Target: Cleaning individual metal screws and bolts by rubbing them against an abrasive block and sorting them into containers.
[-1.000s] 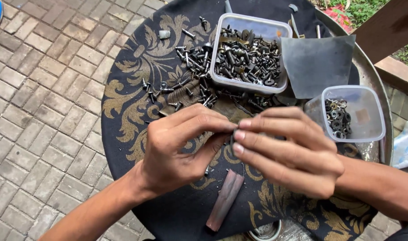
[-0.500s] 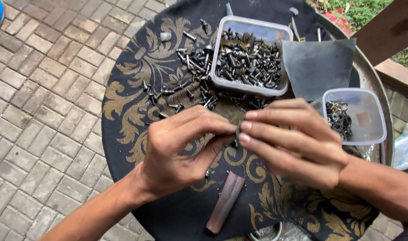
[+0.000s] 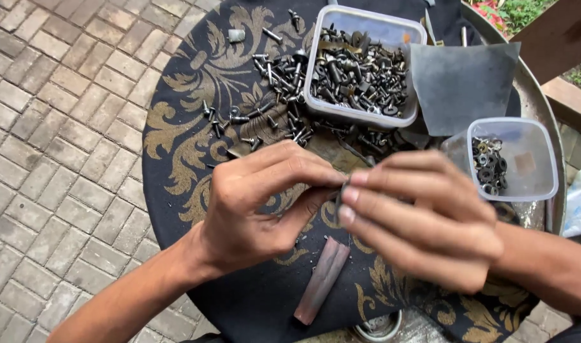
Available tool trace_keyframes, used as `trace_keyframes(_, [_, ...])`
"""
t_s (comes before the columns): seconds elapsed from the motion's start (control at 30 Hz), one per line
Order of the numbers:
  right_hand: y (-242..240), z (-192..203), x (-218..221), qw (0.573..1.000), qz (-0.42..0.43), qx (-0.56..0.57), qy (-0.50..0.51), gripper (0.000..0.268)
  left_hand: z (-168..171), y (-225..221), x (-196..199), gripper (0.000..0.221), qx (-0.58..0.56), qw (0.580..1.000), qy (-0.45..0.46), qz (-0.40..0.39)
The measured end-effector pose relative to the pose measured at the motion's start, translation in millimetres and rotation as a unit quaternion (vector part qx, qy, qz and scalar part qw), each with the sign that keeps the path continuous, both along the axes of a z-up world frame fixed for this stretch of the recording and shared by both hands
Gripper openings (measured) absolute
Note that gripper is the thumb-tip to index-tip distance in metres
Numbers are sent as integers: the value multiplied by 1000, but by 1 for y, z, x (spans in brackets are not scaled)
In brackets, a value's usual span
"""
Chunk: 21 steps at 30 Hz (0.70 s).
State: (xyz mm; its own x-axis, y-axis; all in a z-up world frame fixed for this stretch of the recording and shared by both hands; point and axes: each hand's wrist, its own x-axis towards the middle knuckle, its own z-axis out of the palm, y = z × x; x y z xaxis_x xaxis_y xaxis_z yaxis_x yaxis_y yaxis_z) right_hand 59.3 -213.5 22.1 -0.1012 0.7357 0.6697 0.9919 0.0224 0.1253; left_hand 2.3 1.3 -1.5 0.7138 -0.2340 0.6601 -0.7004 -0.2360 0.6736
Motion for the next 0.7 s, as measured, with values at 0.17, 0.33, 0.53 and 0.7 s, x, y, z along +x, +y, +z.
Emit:
trace_keyframes(0.17, [-1,0,2,1000,-4,5,8,13,-1,1,0,7,4,1000,2,0])
trace_keyframes(0.33, [-1,-8,6,1000,-7,20,11,12,-1,2,0,9,1,1000,5,1])
trace_keyframes(0.53, [-1,-9,7,999,-4,32,4,10,-1,2,1,10,3,1000,4,4])
trace_keyframes(0.7, [-4,-22,18,998,2,65,0,11,-3,2,2,13,3,1000,-4,-3])
